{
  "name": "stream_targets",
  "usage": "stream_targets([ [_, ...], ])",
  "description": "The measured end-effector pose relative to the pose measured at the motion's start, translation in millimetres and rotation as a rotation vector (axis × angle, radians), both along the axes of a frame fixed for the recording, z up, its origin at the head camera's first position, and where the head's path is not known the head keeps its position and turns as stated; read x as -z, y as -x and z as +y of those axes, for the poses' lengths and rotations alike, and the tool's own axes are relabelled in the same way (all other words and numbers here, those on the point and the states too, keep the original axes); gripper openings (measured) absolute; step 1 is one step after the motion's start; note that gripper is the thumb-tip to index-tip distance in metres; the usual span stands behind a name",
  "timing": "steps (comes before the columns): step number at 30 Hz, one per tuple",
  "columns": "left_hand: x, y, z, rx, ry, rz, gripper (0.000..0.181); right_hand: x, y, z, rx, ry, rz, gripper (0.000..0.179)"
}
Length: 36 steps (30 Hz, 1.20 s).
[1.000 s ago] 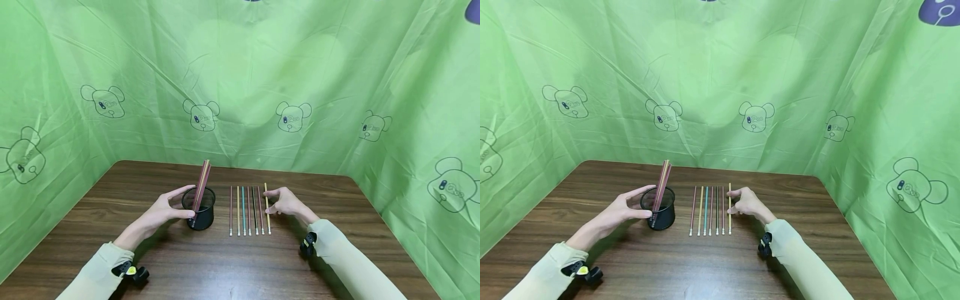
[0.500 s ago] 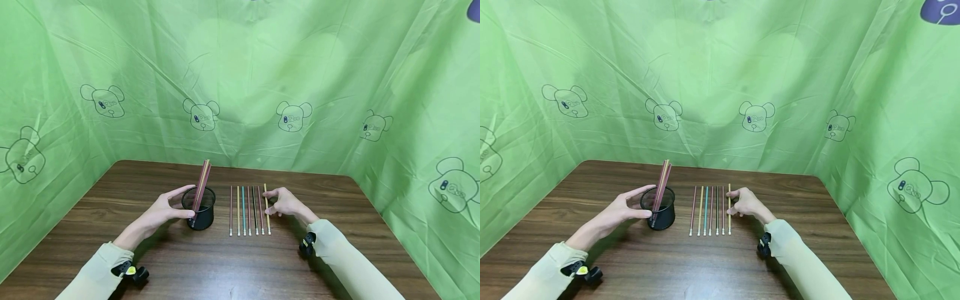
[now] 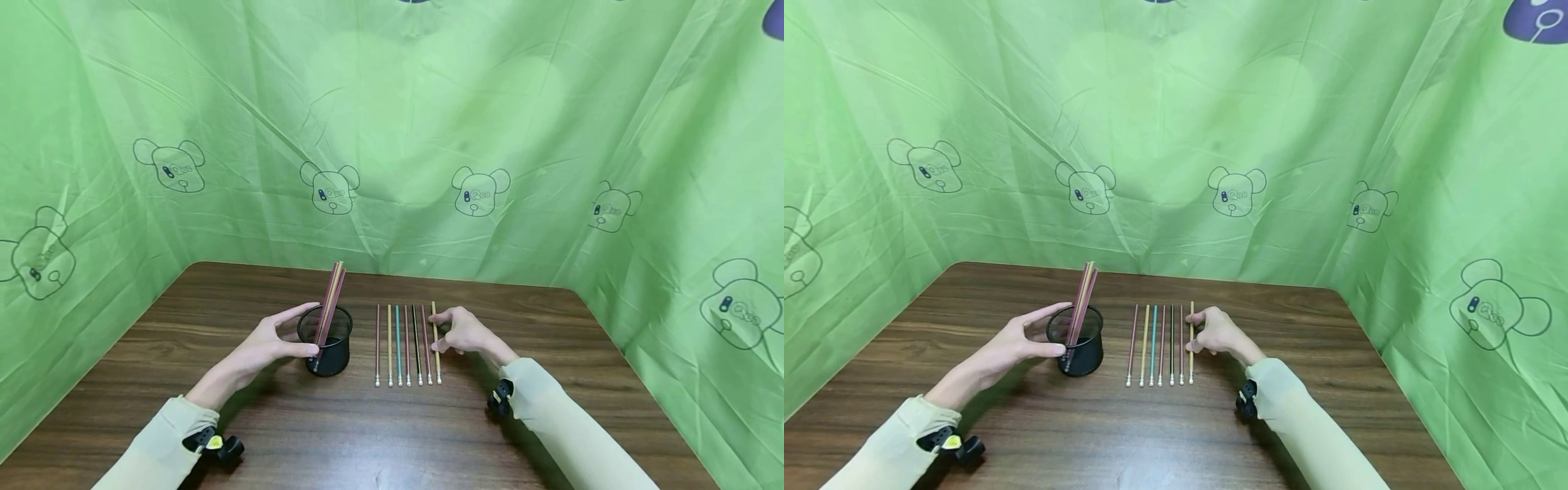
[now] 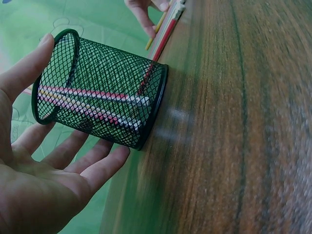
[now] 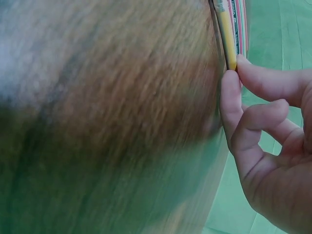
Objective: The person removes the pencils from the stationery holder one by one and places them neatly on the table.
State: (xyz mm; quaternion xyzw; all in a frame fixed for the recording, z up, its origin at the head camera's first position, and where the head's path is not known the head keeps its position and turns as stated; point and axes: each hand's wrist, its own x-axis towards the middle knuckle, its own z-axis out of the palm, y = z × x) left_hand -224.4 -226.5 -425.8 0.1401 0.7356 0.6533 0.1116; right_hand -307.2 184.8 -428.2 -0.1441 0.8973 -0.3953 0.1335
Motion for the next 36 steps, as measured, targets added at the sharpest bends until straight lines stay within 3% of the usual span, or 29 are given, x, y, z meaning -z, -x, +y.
stream_targets([
  [13,1.4,0.4,-1.6,-0.003,0.006,-0.006,0.085,-0.1,-3.1,-4.0,0.015,-0.053,0.029,0.061],
  [36,3.1,1.4,-2.2,0.001,0.003,-0.013,0.084,-0.5,-5.5,2.7,0.007,-0.037,0.039,0.064],
])
